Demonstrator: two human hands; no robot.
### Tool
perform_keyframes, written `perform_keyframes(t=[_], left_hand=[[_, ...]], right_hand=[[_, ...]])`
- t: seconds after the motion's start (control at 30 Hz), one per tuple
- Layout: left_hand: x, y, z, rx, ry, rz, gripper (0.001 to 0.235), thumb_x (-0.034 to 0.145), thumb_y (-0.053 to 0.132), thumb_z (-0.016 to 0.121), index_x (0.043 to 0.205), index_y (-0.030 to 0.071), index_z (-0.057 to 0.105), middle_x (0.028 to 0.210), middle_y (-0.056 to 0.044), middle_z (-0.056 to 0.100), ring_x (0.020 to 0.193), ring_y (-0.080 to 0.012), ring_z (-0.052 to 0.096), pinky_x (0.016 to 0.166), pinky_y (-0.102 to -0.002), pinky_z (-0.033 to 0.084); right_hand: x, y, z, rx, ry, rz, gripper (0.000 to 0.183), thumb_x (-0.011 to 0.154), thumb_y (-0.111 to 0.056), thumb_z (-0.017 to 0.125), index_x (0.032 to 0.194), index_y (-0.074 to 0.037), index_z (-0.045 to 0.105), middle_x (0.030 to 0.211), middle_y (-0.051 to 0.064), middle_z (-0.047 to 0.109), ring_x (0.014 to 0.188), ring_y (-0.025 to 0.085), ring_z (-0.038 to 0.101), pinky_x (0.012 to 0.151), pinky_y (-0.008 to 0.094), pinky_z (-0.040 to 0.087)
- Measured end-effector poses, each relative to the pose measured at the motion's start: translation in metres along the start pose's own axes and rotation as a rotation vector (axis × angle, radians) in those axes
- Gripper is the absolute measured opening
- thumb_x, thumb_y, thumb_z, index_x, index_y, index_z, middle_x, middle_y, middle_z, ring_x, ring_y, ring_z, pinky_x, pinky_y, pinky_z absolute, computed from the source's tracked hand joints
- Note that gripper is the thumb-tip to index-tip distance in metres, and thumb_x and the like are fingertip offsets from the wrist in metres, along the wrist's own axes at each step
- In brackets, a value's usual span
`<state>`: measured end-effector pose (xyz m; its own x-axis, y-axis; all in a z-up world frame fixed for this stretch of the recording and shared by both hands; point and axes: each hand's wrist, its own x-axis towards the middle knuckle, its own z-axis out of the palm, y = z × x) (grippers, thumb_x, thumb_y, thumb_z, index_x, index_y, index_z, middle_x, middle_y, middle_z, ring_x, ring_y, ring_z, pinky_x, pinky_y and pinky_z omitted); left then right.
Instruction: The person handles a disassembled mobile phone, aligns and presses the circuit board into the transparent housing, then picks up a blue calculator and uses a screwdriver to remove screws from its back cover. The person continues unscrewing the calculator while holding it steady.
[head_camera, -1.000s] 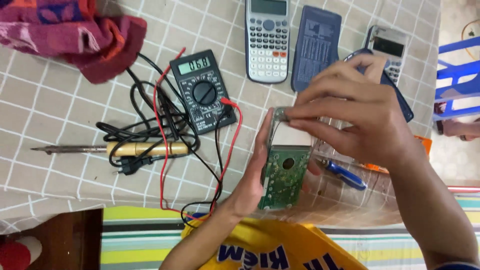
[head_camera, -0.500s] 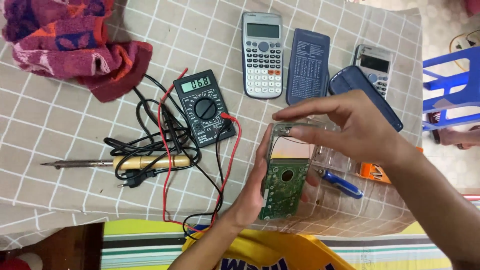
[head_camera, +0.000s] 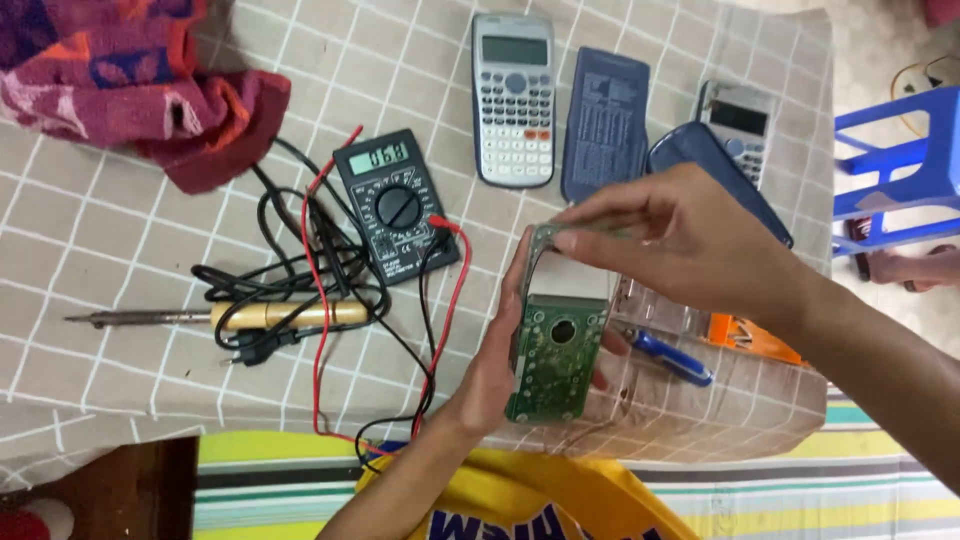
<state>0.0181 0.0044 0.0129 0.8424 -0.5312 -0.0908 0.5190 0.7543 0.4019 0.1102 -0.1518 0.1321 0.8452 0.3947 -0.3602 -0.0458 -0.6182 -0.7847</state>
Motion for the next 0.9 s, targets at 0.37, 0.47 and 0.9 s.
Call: perform_keyframes(t=[0.37,0.47,0.9], left_hand=[[0.001,0.001,-0.002,0.03,-0.004,-0.025,0.096,0.097,0.06,0.051,0.17,0.036,-0.006,0.135,-0.036,0.052,0.095,-0.0427,0.067,0.071,-0.049,0.059],[0.001,0.006,0.002,0.011,-0.021,-0.003,0.094,0.099,0.057,0.05,0.17,0.034,-0.005,0.131,-0.035,0.054,0.095,-0.0411,0.066,0.07,-0.048,0.059],[-0.005,0.004,-0.002,-0.087,-0.022,-0.049,0.084,0.102,0.049,0.049,0.17,0.039,0.0,0.122,-0.043,0.057,0.094,-0.0467,0.067,0.068,-0.048,0.059]], right_hand=[[-0.003,-0.007,0.007,0.076,0.08,0.183,0.022,0.09,-0.016,0.074,0.105,-0.007,0.087,0.078,0.005,0.085,0.064,0.011,0.068,0.06,0.023,0.052],[0.002,-0.025,0.004,0.067,0.063,0.399,0.023,0.092,-0.016,0.072,0.106,-0.007,0.088,0.08,0.007,0.083,0.071,0.016,0.068,0.076,0.027,0.053],[0.003,-0.016,0.005,0.205,-0.002,0.425,0.026,0.101,-0.016,0.067,0.091,-0.001,0.085,0.083,0.005,0.077,0.074,0.011,0.063,0.07,0.027,0.048]])
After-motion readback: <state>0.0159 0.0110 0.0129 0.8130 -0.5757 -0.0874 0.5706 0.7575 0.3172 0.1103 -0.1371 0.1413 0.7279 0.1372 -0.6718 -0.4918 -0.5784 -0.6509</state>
